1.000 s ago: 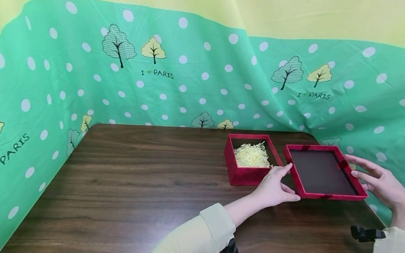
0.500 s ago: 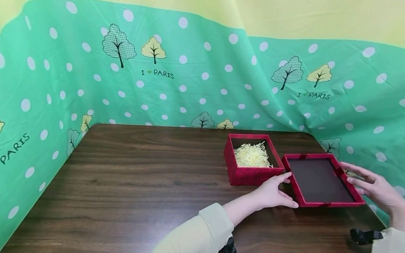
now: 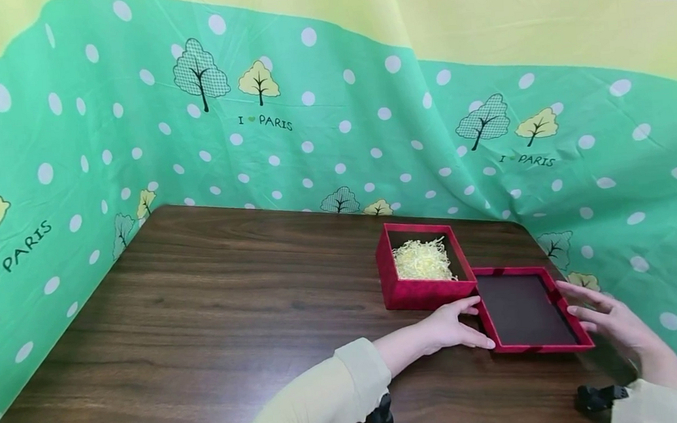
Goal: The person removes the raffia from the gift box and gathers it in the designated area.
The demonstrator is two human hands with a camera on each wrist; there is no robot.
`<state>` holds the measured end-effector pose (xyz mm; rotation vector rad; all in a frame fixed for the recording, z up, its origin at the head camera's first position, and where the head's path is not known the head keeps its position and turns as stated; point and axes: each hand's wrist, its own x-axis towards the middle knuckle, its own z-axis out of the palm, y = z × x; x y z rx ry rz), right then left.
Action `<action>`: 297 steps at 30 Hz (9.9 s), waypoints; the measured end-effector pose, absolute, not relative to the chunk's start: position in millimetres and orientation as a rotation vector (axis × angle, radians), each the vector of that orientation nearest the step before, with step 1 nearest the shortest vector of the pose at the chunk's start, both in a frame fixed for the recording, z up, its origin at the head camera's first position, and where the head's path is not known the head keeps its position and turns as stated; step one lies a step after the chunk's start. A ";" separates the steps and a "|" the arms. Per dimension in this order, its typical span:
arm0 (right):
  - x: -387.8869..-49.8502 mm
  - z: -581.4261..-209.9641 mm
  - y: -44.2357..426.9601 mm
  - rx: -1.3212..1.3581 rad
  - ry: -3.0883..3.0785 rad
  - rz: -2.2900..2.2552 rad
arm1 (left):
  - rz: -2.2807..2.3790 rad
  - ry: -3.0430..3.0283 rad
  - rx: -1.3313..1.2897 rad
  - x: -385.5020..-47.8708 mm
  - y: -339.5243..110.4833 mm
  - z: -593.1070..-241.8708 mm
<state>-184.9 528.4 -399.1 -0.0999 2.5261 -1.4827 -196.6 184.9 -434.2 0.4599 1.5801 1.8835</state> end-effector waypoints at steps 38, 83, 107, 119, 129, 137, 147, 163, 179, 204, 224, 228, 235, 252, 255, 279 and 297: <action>-194.1 -387.0 505.8 -0.010 2.576 -1.275 | 1.693 1.857 0.652 -191.0 162.4 -394.6; -215.6 -352.6 392.6 -0.255 2.914 -1.334 | 1.307 2.471 1.168 -261.3 78.3 -322.0; -225.6 -372.7 351.1 -0.355 2.574 -1.526 | 1.193 2.541 1.195 -310.0 82.3 -345.1; -232.8 -381.2 345.6 -0.283 2.570 -1.460 | 1.052 2.517 1.256 -327.6 82.6 -357.7; -232.0 -377.3 342.8 -0.231 2.578 -1.436 | 0.879 2.496 1.325 -336.6 87.9 -361.8; -233.4 -378.7 342.9 -0.235 2.562 -1.441 | 0.698 2.519 1.363 -338.7 94.9 -360.8; -232.0 -379.6 344.6 -0.233 2.552 -1.446 | 0.474 2.582 1.325 -341.0 105.8 -360.1; -232.4 -381.7 344.8 -0.219 2.551 -1.459 | 0.294 2.643 1.302 -335.9 110.3 -360.1; -232.2 -383.0 346.3 -0.220 2.548 -1.466 | 0.403 2.673 1.355 -336.2 108.6 -362.9; -230.5 -382.0 347.2 -0.221 2.534 -1.447 | 0.678 2.661 1.445 -330.7 96.3 -351.3; -230.6 -382.1 347.5 -0.234 2.522 -1.451 | 0.763 2.867 1.420 -323.2 92.0 -334.4; -229.7 -381.5 346.8 -0.230 2.520 -1.453 | 0.807 2.897 1.410 -319.7 91.7 -327.7; -230.6 -382.4 347.3 -0.233 2.532 -1.449 | 0.928 2.892 1.372 -314.8 90.3 -318.0; -231.0 -383.5 347.4 -0.222 2.537 -1.470 | 1.049 2.957 1.352 -309.5 89.4 -297.6; -231.0 -383.0 347.1 -0.231 2.535 -1.481 | 1.071 2.958 1.337 -307.8 88.8 -292.8; -231.5 -384.6 346.3 -0.239 2.516 -1.532 | 1.169 2.966 1.188 -297.5 67.4 -249.5; -232.0 -385.0 346.4 -0.277 2.516 -1.511 | 1.424 2.986 1.161 -286.0 28.9 -224.5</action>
